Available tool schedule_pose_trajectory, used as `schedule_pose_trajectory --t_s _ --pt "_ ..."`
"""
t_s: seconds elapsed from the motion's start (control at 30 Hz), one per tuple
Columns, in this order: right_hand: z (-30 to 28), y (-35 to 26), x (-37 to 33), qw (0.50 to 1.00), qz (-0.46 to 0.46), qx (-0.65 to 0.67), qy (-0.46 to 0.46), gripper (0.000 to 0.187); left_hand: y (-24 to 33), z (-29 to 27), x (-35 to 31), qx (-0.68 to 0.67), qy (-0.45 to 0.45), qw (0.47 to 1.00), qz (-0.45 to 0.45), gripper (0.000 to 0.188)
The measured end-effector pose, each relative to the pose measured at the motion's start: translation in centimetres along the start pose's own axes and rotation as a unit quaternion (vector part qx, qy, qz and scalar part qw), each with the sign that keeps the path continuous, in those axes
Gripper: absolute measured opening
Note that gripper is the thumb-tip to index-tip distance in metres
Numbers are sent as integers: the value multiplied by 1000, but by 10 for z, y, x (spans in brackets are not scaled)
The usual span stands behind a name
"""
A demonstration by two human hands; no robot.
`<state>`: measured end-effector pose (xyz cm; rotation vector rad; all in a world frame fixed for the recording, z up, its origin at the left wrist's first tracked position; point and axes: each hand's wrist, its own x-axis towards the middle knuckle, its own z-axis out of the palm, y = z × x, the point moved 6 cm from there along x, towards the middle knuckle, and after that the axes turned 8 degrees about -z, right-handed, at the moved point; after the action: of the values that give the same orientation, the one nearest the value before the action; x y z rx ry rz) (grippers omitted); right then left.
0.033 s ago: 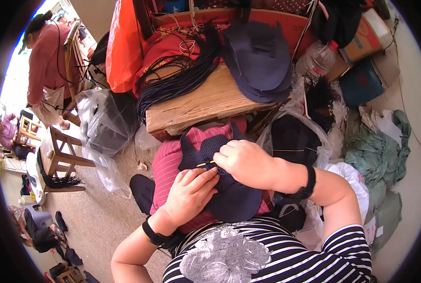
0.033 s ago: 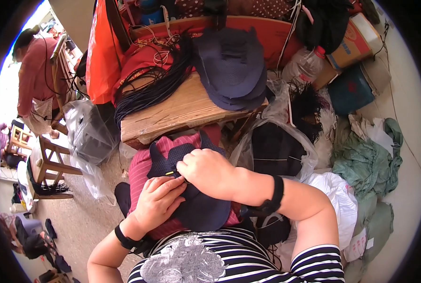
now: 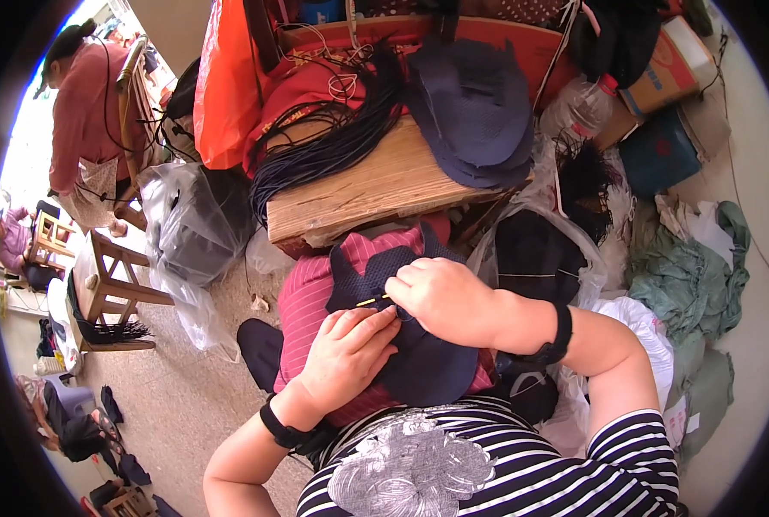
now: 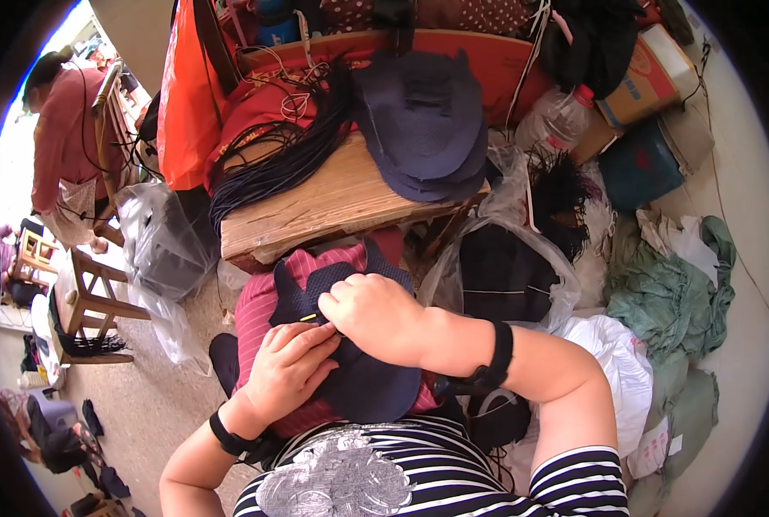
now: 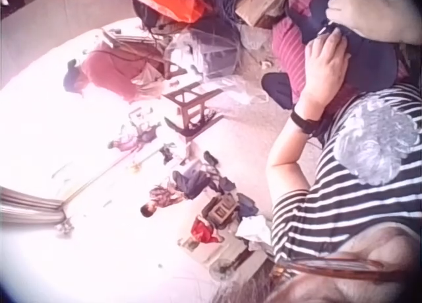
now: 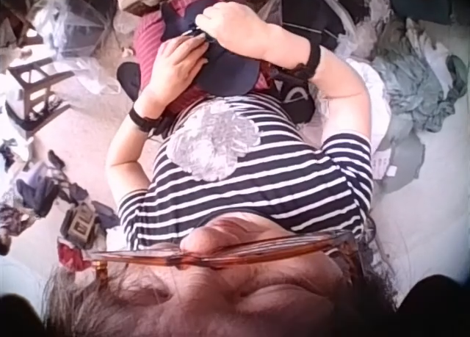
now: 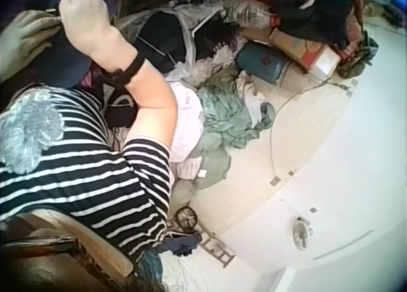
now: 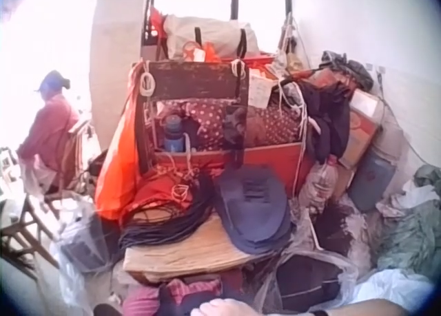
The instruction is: The recorder is manually lacing and stitching components for shoe uppers.
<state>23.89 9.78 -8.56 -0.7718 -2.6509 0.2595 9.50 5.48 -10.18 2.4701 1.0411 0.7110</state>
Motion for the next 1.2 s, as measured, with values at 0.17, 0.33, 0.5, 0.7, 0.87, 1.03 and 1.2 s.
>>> schedule_pose_trajectory --t_s 0.17,0.33,0.5,0.7,0.87,1.03,1.2 --pt "16 22 4 981 70 177 -30 15 -23 -21 -2 -23 155 981 -117 34" --pt "14 47 -4 922 174 338 -68 17 -29 -9 20 104 39 986 -128 28" --pt "7 54 -13 927 165 335 -28 21 -30 -14 22 95 -27 991 -94 21" --pt "21 61 -20 927 164 336 36 25 -29 -22 23 68 -51 992 -92 18" --pt "21 57 -7 968 110 205 95 27 -28 -6 34 115 -68 990 -37 17" --pt "18 47 -8 964 91 221 115 25 -28 -22 13 94 -56 993 32 24" --pt "21 41 -10 970 109 180 122 24 -28 -24 -1 85 -55 993 56 28"
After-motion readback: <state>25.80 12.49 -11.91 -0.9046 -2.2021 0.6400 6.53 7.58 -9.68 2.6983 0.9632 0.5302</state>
